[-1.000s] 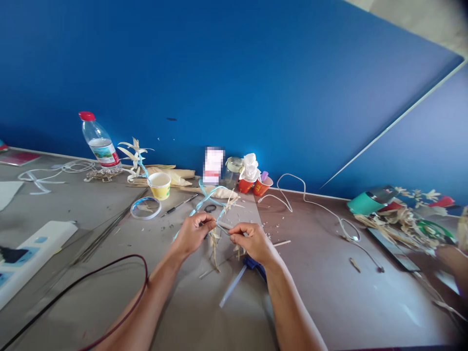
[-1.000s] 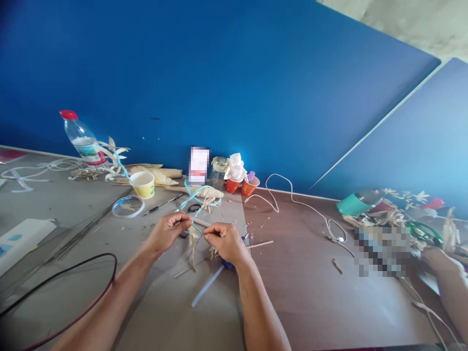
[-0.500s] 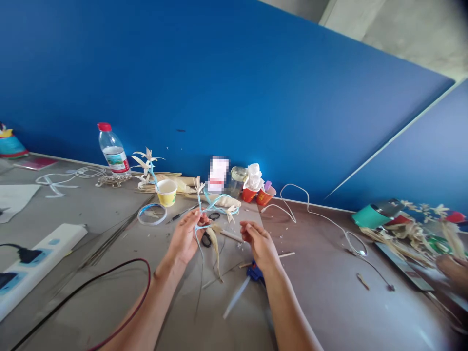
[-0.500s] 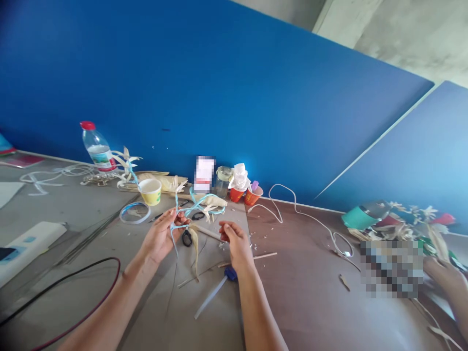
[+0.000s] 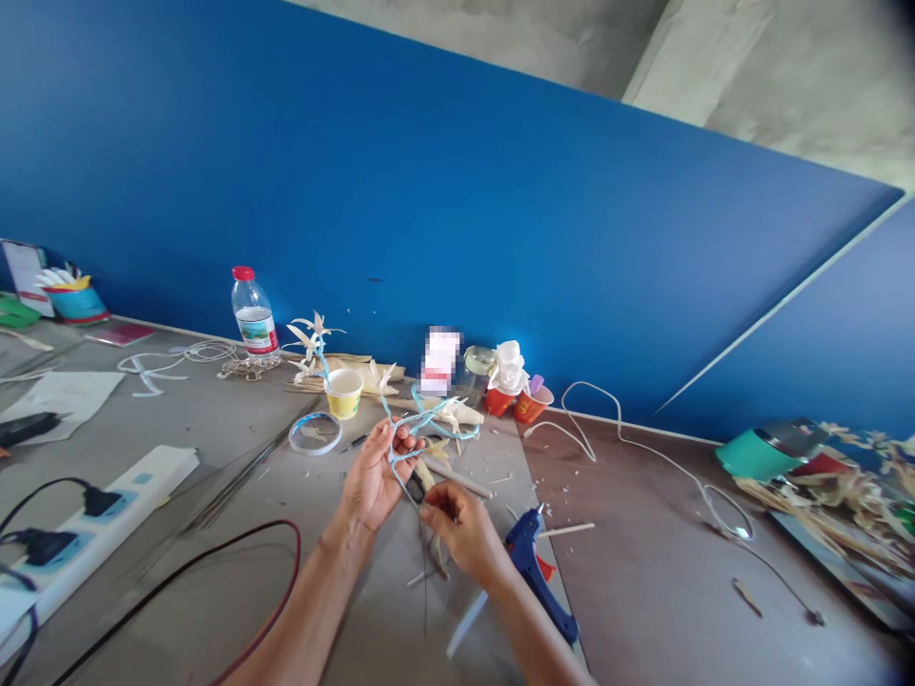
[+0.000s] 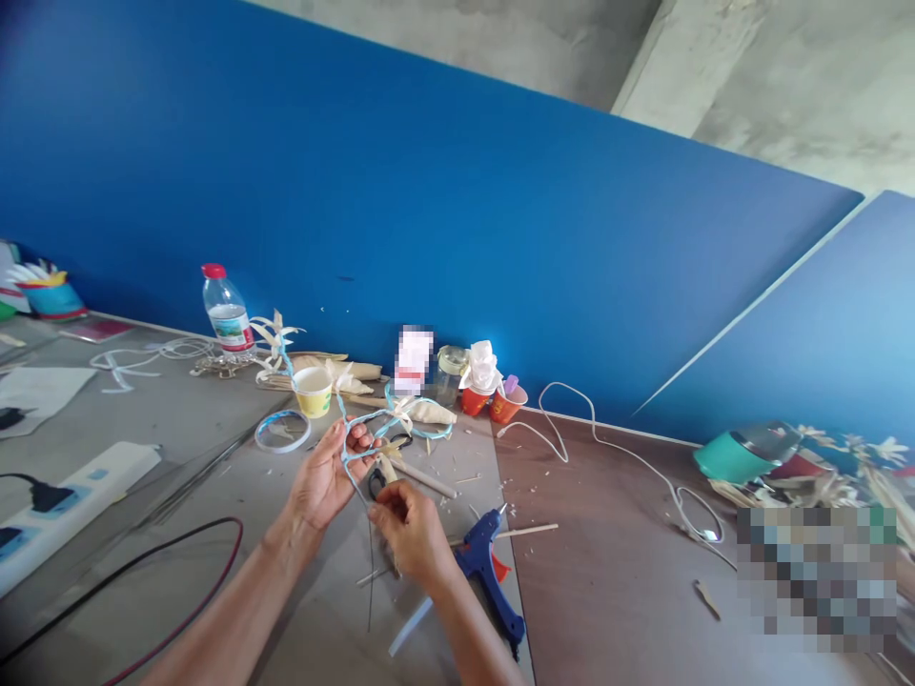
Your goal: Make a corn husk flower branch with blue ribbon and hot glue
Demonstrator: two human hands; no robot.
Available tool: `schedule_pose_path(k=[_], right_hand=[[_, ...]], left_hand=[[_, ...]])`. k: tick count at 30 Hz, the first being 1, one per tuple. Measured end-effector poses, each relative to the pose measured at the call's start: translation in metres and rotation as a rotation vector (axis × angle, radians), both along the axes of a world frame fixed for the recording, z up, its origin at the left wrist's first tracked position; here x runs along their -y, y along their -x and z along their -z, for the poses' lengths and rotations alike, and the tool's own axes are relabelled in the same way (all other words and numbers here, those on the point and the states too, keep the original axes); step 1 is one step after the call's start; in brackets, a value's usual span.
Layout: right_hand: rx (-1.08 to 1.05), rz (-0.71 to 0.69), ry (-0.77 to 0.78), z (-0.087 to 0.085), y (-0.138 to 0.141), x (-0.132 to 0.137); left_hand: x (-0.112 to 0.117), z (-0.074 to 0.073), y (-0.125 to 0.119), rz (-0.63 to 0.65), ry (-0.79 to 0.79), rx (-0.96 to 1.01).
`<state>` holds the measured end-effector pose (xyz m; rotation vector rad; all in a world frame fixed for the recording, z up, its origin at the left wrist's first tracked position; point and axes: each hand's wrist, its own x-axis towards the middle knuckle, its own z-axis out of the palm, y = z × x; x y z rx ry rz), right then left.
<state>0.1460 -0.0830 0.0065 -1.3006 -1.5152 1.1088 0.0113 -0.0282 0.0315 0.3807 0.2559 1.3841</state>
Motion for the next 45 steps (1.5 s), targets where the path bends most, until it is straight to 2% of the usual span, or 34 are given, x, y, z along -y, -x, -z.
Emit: schedule_pose_path(k=[7, 12, 19, 25, 29, 34, 39, 45], right_hand=[[-0.068, -0.097, 0.139, 0.003, 0.001, 0.000], [-0.093, -0.079, 0.155, -0.005, 0.000, 0.001], [-0.008, 0.023, 0.074, -0.029, -0.011, 0.002], [0.030, 0.089, 0.042, -0.061, -0.014, -0.001], [0.033, 0.108, -0.053, -0.081, -0.002, -0.033], [0.126, 0.167, -0.214, -0.092, 0.029, -0.106], [0.258, 0.194, -0.326, -0.092, 0.073, -0.165], [0.327, 0.143, -0.350, -0.087, 0.118, -0.196]], left_hand=[[0.003, 0.000, -0.002, 0.057, -0.044, -0.011], [0.003, 0.003, -0.002, 0.082, -0.057, -0.050], [-0.007, 0.015, -0.003, -0.073, 0.127, -0.157], [-0.014, 0.029, -0.007, -0.237, 0.130, -0.412], [-0.017, 0.035, -0.006, -0.385, 0.082, -0.495], [-0.023, 0.043, 0.001, -0.532, 0.130, -0.528], [-0.031, 0.050, 0.008, -0.614, 0.234, -0.511], [-0.031, 0.052, 0.010, -0.628, 0.267, -0.539]])
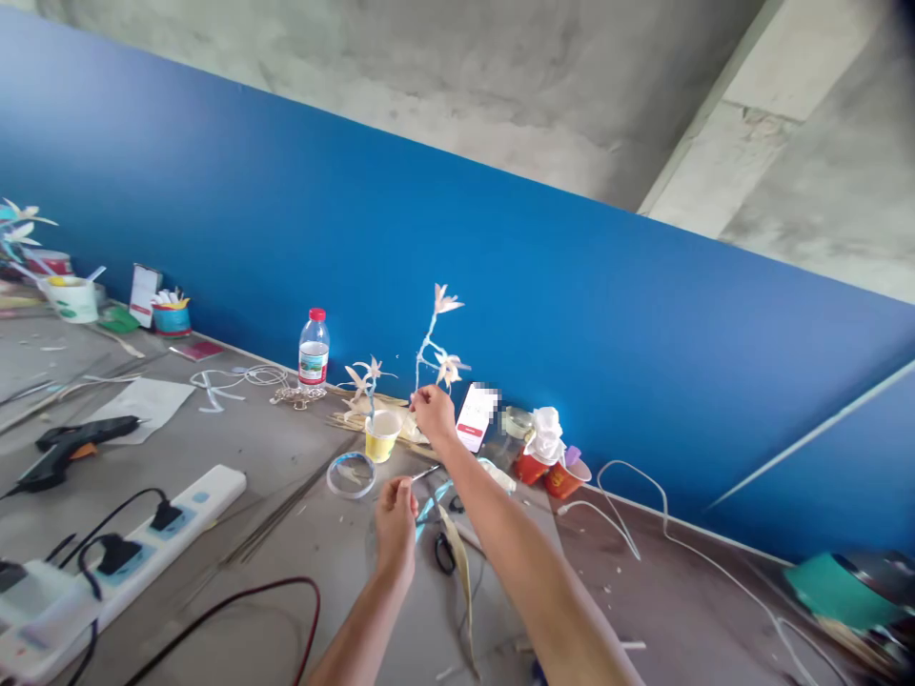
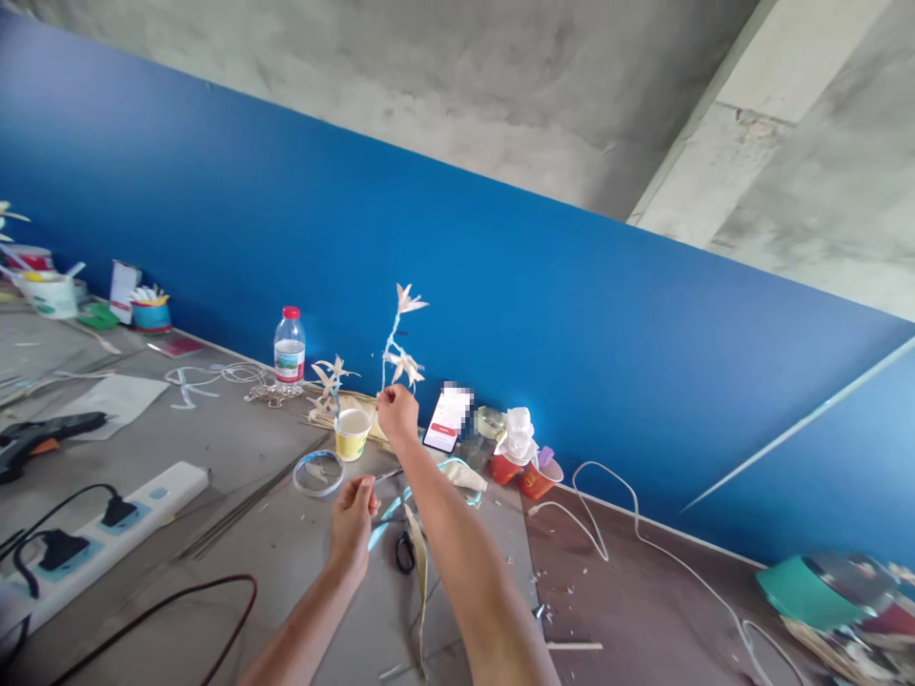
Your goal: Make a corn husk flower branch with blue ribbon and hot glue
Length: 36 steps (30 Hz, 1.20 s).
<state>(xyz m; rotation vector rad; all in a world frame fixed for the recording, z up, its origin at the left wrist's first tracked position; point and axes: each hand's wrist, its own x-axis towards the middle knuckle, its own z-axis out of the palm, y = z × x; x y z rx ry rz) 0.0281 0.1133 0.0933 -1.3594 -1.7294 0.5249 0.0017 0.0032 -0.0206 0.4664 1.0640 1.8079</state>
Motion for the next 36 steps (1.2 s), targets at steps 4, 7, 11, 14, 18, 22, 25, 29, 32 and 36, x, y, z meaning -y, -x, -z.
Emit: schedule_pose_path(k=[4, 7, 11, 14, 18, 22, 25, 29, 32, 36], right_hand=[[0.043, -0.019, -0.043, -0.013, 0.004, -0.009], [0.056, -0.027, -0.065, -0.021, -0.001, -0.009], [0.042, -0.043, -0.074, -0.019, -0.006, -0.003], [0.028, -0.061, -0.068, -0.013, -0.007, 0.002], [0.000, -0.087, -0.042, -0.010, -0.012, 0.013], [-0.040, -0.098, -0.007, -0.011, -0.025, 0.029], [-0.062, -0.105, 0.024, -0.011, -0.038, 0.041], [-0.081, -0.134, 0.066, -0.008, -0.058, 0.056], [-0.099, -0.187, 0.132, -0.001, -0.071, 0.072], [-0.117, -0.289, 0.263, 0.010, -0.079, 0.094]], left_hand=[[0.002, -0.003, 0.003, 0.003, 0.019, -0.068], [0.001, -0.007, 0.013, -0.120, -0.053, -0.217], [-0.001, -0.010, 0.030, -0.296, -0.110, -0.390], [-0.004, -0.006, 0.036, -0.294, -0.057, -0.407], [-0.008, 0.001, 0.037, -0.291, -0.058, -0.323], [-0.009, 0.002, 0.033, -0.236, -0.056, -0.305], [-0.005, -0.005, 0.028, -0.123, -0.051, -0.325], [0.002, -0.020, 0.021, -0.054, -0.107, -0.250], [0.005, -0.029, 0.017, 0.096, -0.174, -0.144], [0.006, -0.035, 0.015, 0.378, -0.325, 0.092]])
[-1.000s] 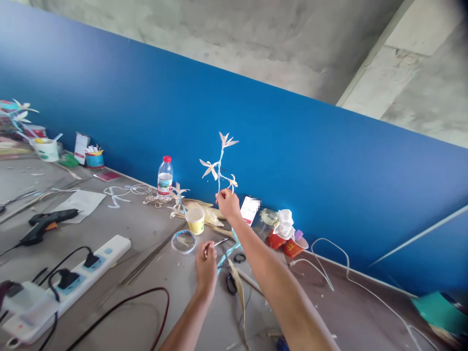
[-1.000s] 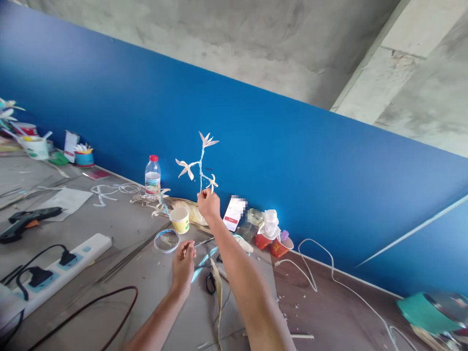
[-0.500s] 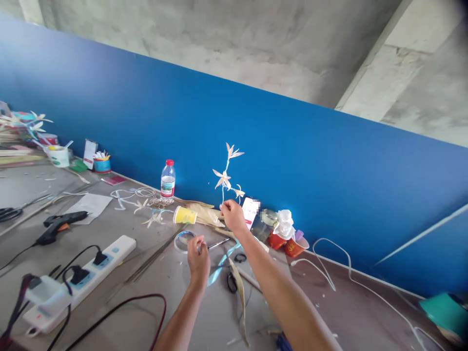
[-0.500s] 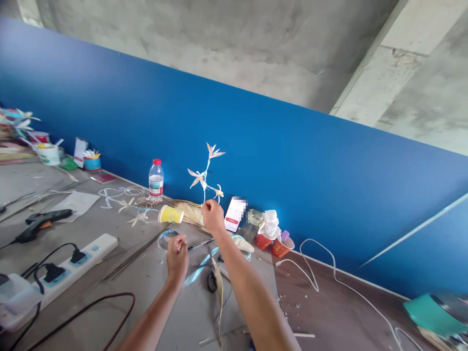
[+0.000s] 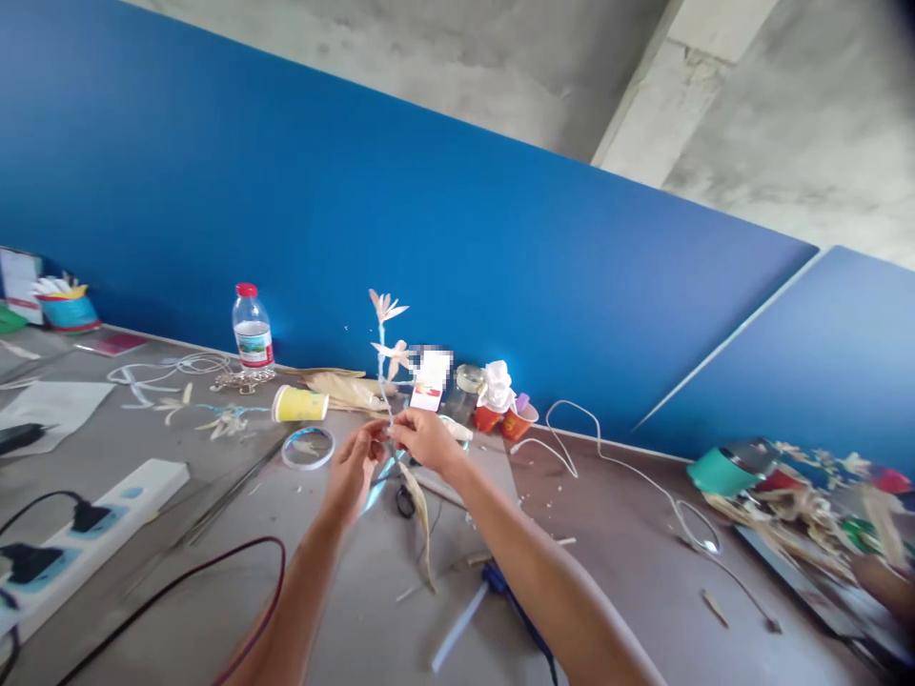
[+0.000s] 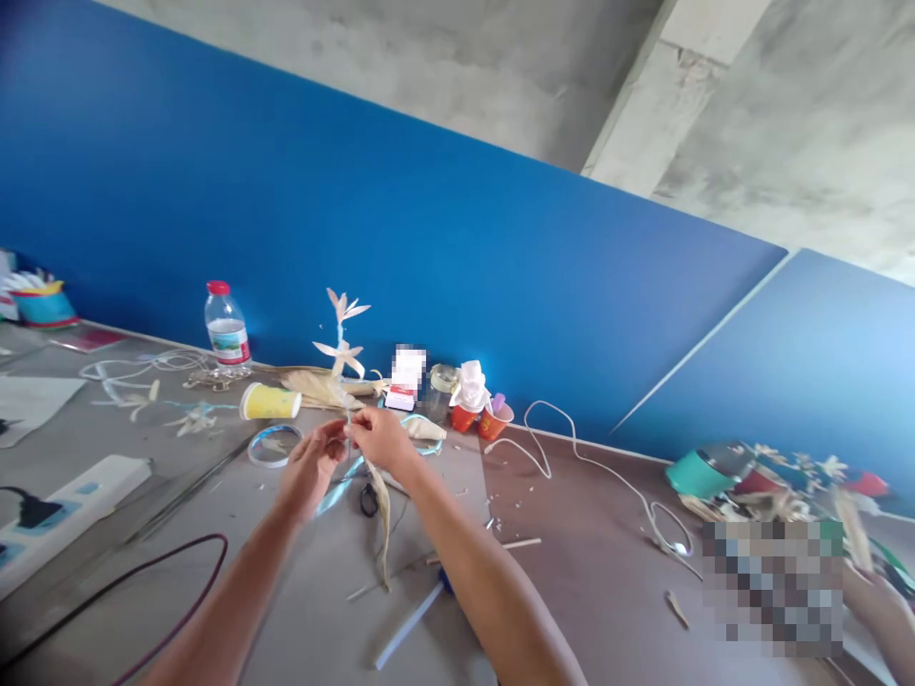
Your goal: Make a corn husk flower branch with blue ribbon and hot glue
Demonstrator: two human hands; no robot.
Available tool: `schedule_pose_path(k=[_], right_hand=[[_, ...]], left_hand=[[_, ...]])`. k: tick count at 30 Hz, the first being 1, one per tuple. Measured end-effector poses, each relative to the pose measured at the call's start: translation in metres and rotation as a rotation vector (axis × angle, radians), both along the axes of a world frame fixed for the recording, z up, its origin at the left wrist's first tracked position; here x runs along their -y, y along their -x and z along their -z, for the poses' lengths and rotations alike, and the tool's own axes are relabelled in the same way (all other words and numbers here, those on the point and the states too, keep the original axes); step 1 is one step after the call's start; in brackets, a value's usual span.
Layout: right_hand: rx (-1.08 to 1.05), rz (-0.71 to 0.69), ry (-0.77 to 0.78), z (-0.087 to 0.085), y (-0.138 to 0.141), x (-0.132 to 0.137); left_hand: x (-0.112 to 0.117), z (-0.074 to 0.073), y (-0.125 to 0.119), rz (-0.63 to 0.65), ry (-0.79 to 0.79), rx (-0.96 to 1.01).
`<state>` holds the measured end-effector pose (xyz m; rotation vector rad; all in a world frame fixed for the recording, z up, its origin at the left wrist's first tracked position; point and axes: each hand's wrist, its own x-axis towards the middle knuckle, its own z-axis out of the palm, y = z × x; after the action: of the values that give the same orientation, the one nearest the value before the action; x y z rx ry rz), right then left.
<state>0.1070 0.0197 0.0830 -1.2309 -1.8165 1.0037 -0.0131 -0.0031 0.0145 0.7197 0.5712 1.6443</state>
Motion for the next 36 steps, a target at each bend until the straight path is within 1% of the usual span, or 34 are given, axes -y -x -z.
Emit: schedule_pose_path(k=[2, 4, 9, 12, 14, 16, 18, 20, 23, 26, 28, 31, 36], right_hand=[[-0.014, -0.055, 0.058, 0.005, 0.001, 0.008], [0.002, -0.098, 0.105, 0.008, 0.003, 0.012], [0.087, -0.133, 0.165, 0.011, 0.007, 0.013], [0.052, -0.169, 0.194, 0.010, -0.004, 0.008], [0.094, -0.129, 0.141, 0.012, -0.017, 0.003], [0.270, -0.040, 0.046, 0.018, -0.030, -0.001], [0.465, 0.025, -0.016, 0.028, -0.040, -0.002], [0.565, 0.063, -0.024, 0.043, -0.043, 0.001], [0.672, 0.120, 0.001, 0.064, -0.038, 0.007], [0.745, 0.135, 0.022, 0.078, -0.031, 0.009], [0.779, 0.113, 0.031, 0.082, -0.030, 0.005], [0.822, 0.069, 0.033, 0.084, -0.030, -0.002], [0.873, 0.047, 0.028, 0.083, -0.028, -0.006]], left_hand=[[0.001, -0.002, 0.001, 0.078, -0.017, 0.032], [0.002, -0.004, 0.003, 0.108, -0.002, 0.023], [0.002, -0.008, 0.007, 0.070, 0.031, -0.015], [0.000, -0.007, 0.008, 0.006, 0.043, 0.000], [-0.002, -0.005, 0.008, -0.042, 0.062, 0.018], [-0.002, -0.004, 0.007, -0.056, 0.086, 0.026], [-0.002, -0.003, 0.007, -0.041, 0.102, 0.009], [-0.002, -0.001, 0.007, -0.016, 0.108, -0.028], [-0.001, 0.001, 0.006, 0.009, 0.122, -0.089], [-0.002, 0.003, 0.005, 0.024, 0.129, -0.106], [-0.003, 0.004, 0.005, 0.043, 0.120, -0.109], [-0.004, 0.006, 0.006, 0.063, 0.116, -0.125], [-0.001, 0.002, 0.004, 0.037, 0.164, -0.157]])
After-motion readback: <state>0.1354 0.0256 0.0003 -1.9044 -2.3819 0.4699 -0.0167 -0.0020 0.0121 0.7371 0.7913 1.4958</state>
